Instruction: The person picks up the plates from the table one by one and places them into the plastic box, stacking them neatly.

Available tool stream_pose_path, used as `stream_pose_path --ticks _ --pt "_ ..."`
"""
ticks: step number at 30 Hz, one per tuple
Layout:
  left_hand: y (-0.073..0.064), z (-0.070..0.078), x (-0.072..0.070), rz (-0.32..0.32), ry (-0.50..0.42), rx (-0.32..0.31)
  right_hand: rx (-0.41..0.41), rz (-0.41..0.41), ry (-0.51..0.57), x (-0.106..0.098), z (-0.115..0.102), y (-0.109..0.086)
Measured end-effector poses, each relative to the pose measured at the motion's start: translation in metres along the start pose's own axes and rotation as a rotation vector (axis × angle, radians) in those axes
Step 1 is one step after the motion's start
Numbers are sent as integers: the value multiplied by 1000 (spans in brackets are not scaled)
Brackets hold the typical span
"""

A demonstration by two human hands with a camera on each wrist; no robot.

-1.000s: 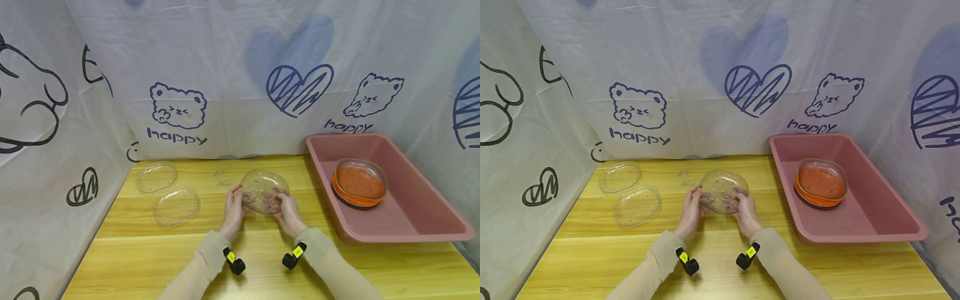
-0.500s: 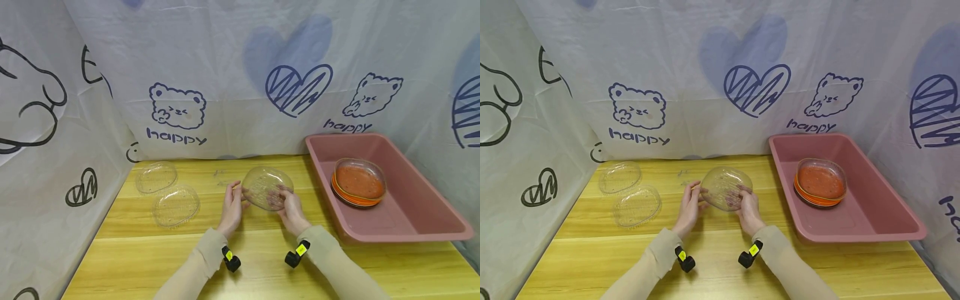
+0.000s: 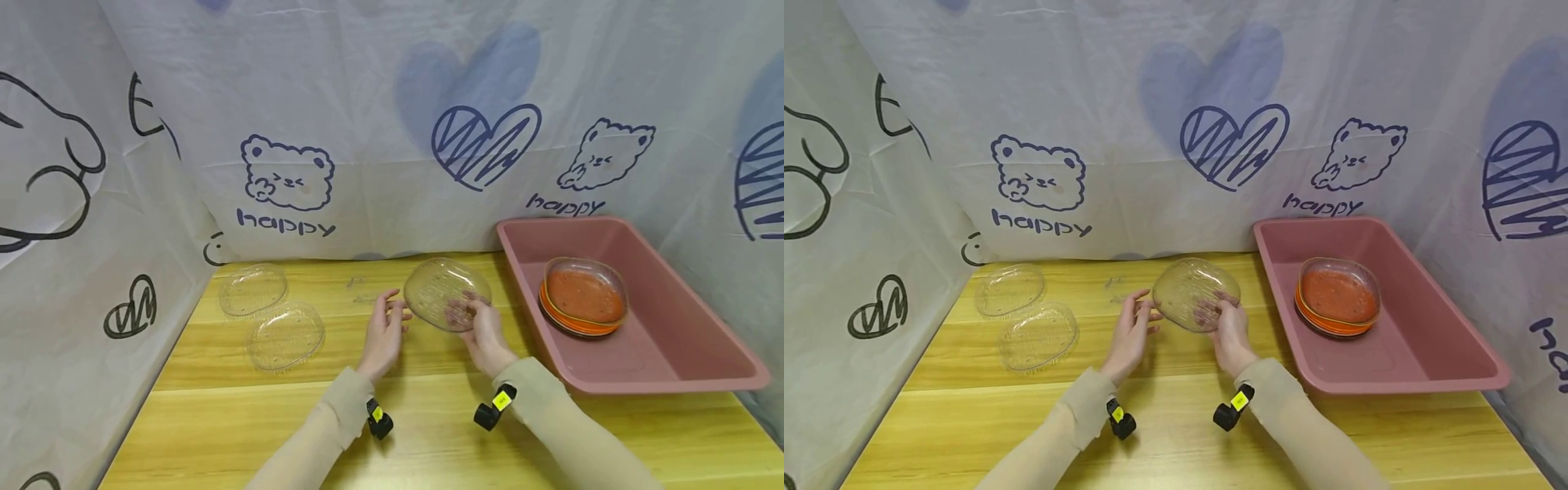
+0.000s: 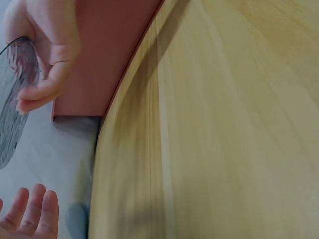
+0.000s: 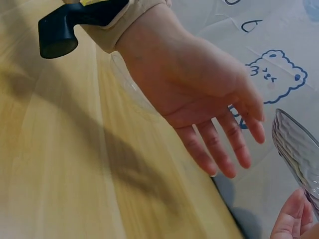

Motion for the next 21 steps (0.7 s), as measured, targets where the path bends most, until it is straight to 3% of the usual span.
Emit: stream_pose_path --ticks 13,21 --pt "7 19 21 -65 116 136 10 -33 -84 -2 -43 -10" --pt "7 31 42 -122 195 157 -30 -53 -90 -18 -75 -13"
Point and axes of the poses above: each hand's wrist, its own y-axis towards the middle knuckle, its own x-axis out of the palm, z = x × y, the point moved 10 cm from there along y, towards the middle knuckle, and after that the axes turned 4 degrees about x, right-handed, at the moved point
